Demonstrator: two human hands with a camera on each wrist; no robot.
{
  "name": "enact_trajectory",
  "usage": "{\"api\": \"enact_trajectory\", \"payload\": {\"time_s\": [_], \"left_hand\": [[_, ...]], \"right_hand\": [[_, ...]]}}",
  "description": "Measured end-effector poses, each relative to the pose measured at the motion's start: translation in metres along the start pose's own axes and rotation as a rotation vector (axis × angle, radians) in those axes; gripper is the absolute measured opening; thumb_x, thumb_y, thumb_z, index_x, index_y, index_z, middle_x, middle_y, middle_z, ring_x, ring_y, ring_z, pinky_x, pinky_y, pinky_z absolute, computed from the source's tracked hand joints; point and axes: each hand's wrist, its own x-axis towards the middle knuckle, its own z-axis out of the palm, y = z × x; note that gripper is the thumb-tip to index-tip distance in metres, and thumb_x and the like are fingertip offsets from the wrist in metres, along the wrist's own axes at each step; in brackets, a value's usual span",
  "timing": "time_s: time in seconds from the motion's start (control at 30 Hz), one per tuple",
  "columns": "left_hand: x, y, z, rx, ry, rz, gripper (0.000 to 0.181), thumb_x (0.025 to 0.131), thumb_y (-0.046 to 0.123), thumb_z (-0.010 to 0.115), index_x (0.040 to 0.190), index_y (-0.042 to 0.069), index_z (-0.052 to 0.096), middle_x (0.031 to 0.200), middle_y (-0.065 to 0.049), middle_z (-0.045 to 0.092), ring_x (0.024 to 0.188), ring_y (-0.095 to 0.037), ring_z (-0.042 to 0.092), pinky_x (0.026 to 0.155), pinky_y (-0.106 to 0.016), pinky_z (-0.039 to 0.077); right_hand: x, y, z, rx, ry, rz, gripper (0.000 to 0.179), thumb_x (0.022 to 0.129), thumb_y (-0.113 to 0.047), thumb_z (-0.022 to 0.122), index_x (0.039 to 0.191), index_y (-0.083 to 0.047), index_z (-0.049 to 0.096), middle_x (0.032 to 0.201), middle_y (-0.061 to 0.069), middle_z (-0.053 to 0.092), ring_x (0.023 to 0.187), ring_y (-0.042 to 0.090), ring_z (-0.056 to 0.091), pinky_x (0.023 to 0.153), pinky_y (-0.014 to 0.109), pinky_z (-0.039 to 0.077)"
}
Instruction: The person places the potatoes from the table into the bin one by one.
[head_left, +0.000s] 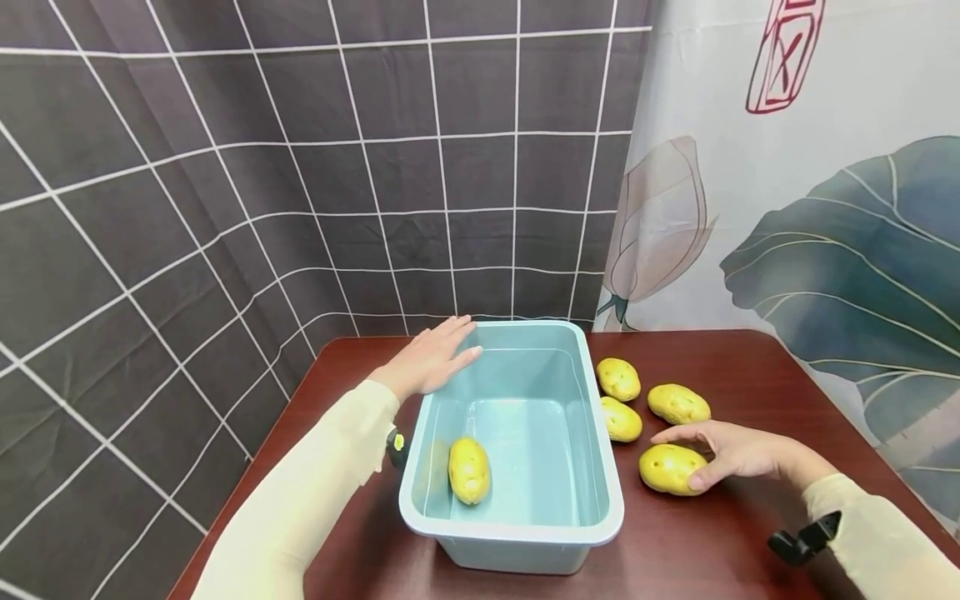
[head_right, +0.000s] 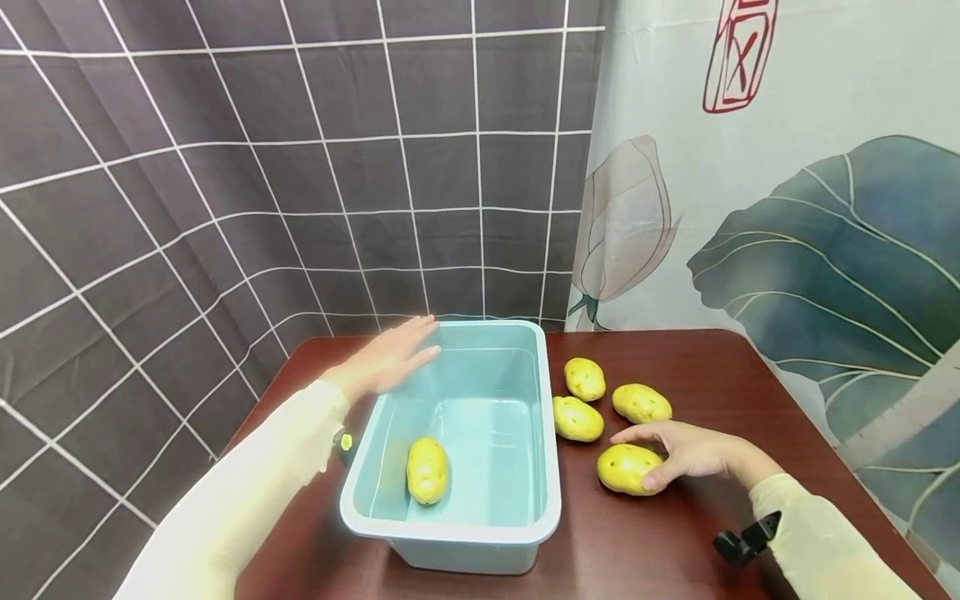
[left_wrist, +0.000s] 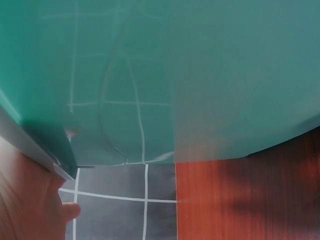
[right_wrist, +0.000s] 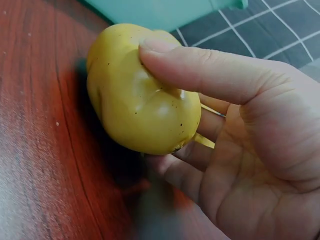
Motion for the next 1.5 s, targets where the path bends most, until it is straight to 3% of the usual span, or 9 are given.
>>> {"api": "enact_trajectory", "payload": {"time_s": [0.3,0.57,0.87,1.13,1.5], "left_hand": [[0.0,-0.001,0.002,0.012,0.008,-0.003,0.069,0.098,0.062,0.028,0.153,0.021,0.028,0.159,0.001,0.021,0.146,-0.018,0.014,0.116,-0.05,0.014],[0.0,-0.001,0.0,0.0,0.009,0.002,0.069,0.098,0.061,0.029,0.153,0.02,0.027,0.159,0.001,0.021,0.146,-0.019,0.014,0.117,-0.049,0.012],[0.0,-0.001,0.002,0.002,0.01,-0.005,0.069,0.098,0.062,0.028,0.153,0.021,0.027,0.159,0.001,0.021,0.146,-0.018,0.014,0.117,-0.049,0.012],[0.0,-0.001,0.002,0.006,0.009,-0.007,0.068,0.098,0.061,0.028,0.153,0.021,0.027,0.159,0.001,0.021,0.146,-0.018,0.014,0.117,-0.049,0.012],[0.0,-0.001,0.002,0.006,0.022,-0.006,0.068,0.098,0.061,0.028,0.153,0.021,0.027,0.159,0.001,0.022,0.146,-0.018,0.014,0.116,-0.05,0.013]], "right_hand": [[-0.002,-0.004,-0.005,-0.046,0.016,0.01,0.066,0.084,-0.028,0.068,0.142,-0.006,0.045,0.13,0.008,0.052,0.113,0.012,0.051,0.094,0.04,0.042],[0.004,-0.007,-0.006,-0.084,-0.007,-0.021,0.064,0.084,-0.029,0.069,0.142,-0.012,0.047,0.134,0.006,0.051,0.115,0.008,0.05,0.092,0.025,0.044],[0.009,-0.006,-0.003,-0.075,-0.036,-0.029,0.065,0.083,-0.027,0.071,0.141,-0.011,0.048,0.132,0.008,0.051,0.113,0.014,0.05,0.091,0.029,0.044],[0.013,-0.009,-0.001,-0.126,-0.029,-0.047,0.064,0.079,-0.027,0.075,0.137,-0.013,0.053,0.127,0.006,0.054,0.108,0.012,0.052,0.088,0.026,0.043],[0.017,-0.011,0.005,-0.069,-0.031,-0.073,0.062,0.074,-0.022,0.076,0.131,-0.011,0.056,0.12,0.01,0.057,0.101,0.019,0.056,0.083,0.026,0.046]]}}
